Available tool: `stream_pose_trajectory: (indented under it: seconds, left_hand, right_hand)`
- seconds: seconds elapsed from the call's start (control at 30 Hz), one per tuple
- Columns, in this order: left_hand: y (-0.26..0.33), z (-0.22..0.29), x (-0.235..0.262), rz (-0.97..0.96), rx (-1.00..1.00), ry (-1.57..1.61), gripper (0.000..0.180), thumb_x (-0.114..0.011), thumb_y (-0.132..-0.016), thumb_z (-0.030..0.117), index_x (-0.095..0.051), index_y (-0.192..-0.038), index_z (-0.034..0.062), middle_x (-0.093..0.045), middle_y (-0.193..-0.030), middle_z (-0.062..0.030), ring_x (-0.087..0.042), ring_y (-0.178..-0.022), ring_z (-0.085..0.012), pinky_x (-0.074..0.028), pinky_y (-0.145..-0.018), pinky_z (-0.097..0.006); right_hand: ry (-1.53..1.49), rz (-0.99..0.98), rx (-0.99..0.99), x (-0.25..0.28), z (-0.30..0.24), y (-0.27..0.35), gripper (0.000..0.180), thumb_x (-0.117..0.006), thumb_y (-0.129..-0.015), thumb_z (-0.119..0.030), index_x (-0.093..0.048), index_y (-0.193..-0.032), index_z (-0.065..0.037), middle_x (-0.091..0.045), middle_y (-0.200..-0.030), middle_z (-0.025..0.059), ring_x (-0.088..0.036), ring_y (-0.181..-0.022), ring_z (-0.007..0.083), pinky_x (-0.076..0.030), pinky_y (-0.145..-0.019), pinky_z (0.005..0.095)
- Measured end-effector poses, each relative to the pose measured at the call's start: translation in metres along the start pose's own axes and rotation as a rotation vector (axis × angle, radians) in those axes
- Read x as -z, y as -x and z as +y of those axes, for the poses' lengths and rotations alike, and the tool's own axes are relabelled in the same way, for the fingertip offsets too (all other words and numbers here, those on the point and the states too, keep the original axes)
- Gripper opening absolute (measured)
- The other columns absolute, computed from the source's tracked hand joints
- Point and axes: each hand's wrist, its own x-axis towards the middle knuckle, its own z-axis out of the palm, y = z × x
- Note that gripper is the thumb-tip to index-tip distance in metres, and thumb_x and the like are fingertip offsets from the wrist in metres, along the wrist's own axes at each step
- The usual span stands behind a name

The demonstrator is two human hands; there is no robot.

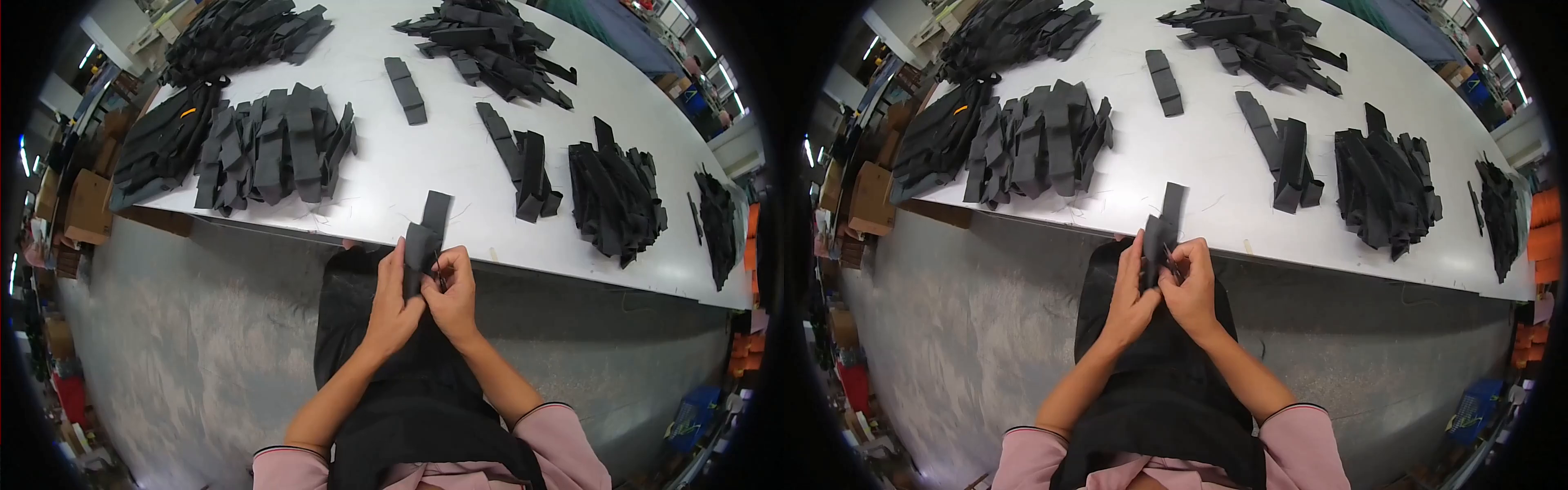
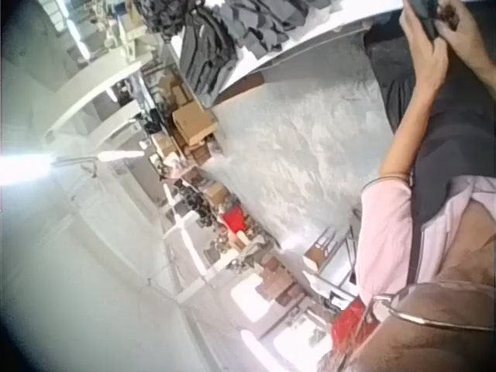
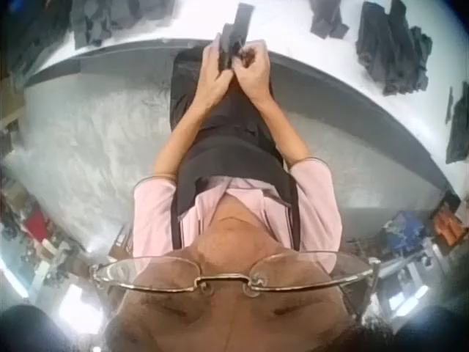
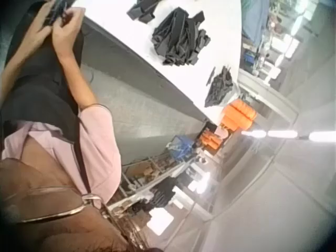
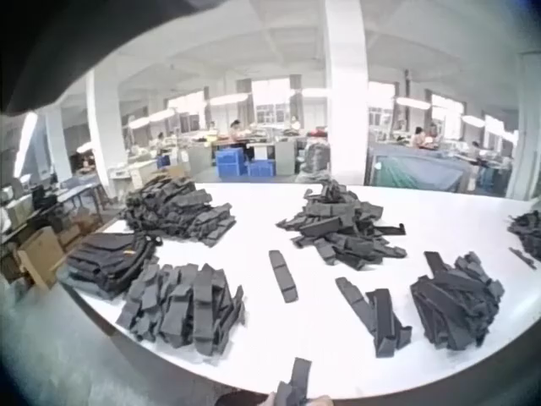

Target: Processing or trimming small black fabric components at a factory workbench using a pair of small snips.

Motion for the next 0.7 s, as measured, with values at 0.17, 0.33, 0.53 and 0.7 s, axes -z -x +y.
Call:
stream_pose_trajectory:
  seconds: [0.17, 0.33, 0.53, 0.7]
  left_hand:
    - [-0.003, 0.007, 0.004, 0.325, 0.197, 0.004, 0.043, -0.046, -0.087, -0.003, -0.045, -0.13, 0.0022, -0.055, -0.108, -0.0136, -0.06, -0.09, -0.0237, -0.048, -0.077, -0.034]
    - [0.003, 0.001, 0.019, 0.286, 0.105, 0.012, 0.022, -0.055, -0.088, 0.006, -0.063, -0.109, 0.0041, -0.059, -0.1, -0.0102, -0.059, -0.089, -0.0221, -0.046, -0.075, -0.028]
    - [0.016, -0.011, 0.028, 0.303, 0.115, -0.005, 0.018, -0.055, -0.09, 0.012, -0.064, -0.103, 0.0028, -0.06, -0.094, -0.0097, -0.058, -0.087, -0.0196, -0.045, -0.078, -0.028]
    - [0.03, -0.018, 0.026, 0.243, 0.389, 0.371, 0.031, -0.048, -0.098, 0.026, -0.06, -0.088, -0.0001, -0.059, -0.083, 0.0016, -0.049, -0.075, -0.0058, -0.041, -0.068, -0.021]
  right_hand:
    - [-0.03, 0.15, -0.062, -0.01, -0.003, 0.005, 0.033, -0.053, -0.066, 0.016, -0.046, -0.093, -0.001, -0.043, -0.09, 0.0051, -0.048, -0.068, 0.0113, -0.043, -0.057, 0.0248]
    - [0.053, 0.103, -0.05, -0.007, -0.007, -0.004, 0.042, -0.052, -0.066, 0.015, -0.052, -0.106, 0.0, -0.054, -0.1, 0.0108, -0.056, -0.075, 0.0144, -0.046, -0.06, 0.0251]
    - [0.165, -0.036, -0.122, 0.003, -0.02, -0.017, 0.031, -0.05, -0.068, 0.009, -0.064, -0.095, 0.003, -0.066, -0.077, 0.01, -0.06, -0.065, 0.0134, -0.046, -0.062, 0.0228]
    - [-0.06, -0.266, -0.465, 0.013, 0.0, -0.009, 0.031, -0.051, -0.067, 0.005, -0.064, -0.095, 0.003, -0.062, -0.074, 0.002, -0.052, -0.06, 0.0058, -0.04, -0.054, 0.0205]
